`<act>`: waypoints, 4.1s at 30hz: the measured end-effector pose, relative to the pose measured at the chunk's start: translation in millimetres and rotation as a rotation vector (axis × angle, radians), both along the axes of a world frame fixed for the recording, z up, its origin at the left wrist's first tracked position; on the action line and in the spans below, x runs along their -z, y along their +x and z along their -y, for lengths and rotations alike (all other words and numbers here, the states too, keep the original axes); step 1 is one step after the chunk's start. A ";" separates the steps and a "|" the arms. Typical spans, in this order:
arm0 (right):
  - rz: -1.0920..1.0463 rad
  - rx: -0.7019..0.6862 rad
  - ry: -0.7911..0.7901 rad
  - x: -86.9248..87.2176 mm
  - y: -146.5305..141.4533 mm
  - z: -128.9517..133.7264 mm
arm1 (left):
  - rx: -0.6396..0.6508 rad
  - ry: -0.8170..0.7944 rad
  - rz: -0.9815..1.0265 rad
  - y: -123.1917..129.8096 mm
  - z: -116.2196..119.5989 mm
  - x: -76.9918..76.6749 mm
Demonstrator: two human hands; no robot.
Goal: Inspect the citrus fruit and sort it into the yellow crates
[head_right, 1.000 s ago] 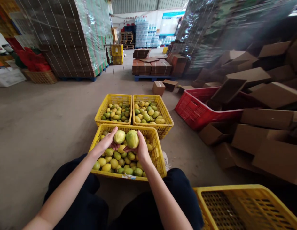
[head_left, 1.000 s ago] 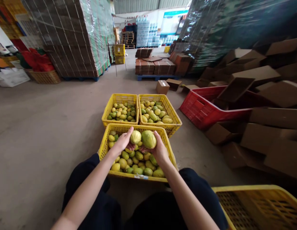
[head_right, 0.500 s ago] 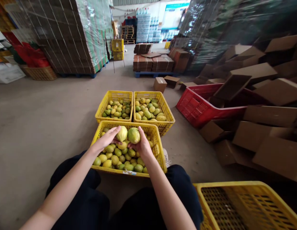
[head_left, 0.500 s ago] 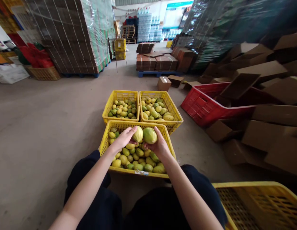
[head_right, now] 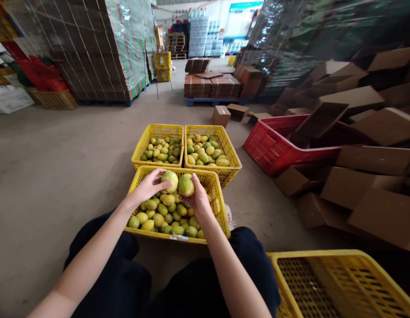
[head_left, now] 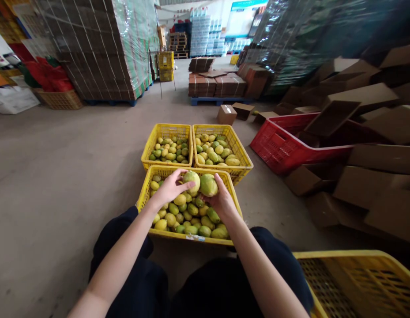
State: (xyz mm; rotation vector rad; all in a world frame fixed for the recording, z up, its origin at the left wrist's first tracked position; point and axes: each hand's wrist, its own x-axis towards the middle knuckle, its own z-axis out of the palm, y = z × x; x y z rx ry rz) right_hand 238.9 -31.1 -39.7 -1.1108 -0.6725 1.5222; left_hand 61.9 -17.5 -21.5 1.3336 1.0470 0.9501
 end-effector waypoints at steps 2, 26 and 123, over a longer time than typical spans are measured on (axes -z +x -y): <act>0.034 0.097 0.089 -1.0 0.3 1.9 | -0.019 0.104 -0.026 -1.8 -1.6 -1.9; 0.868 0.378 0.737 10.3 6.4 11.1 | -0.002 0.456 -0.174 0.3 1.5 -12.1; -0.404 0.056 -0.205 -3.1 3.7 1.5 | -0.388 -0.775 0.837 19.2 -3.3 -17.6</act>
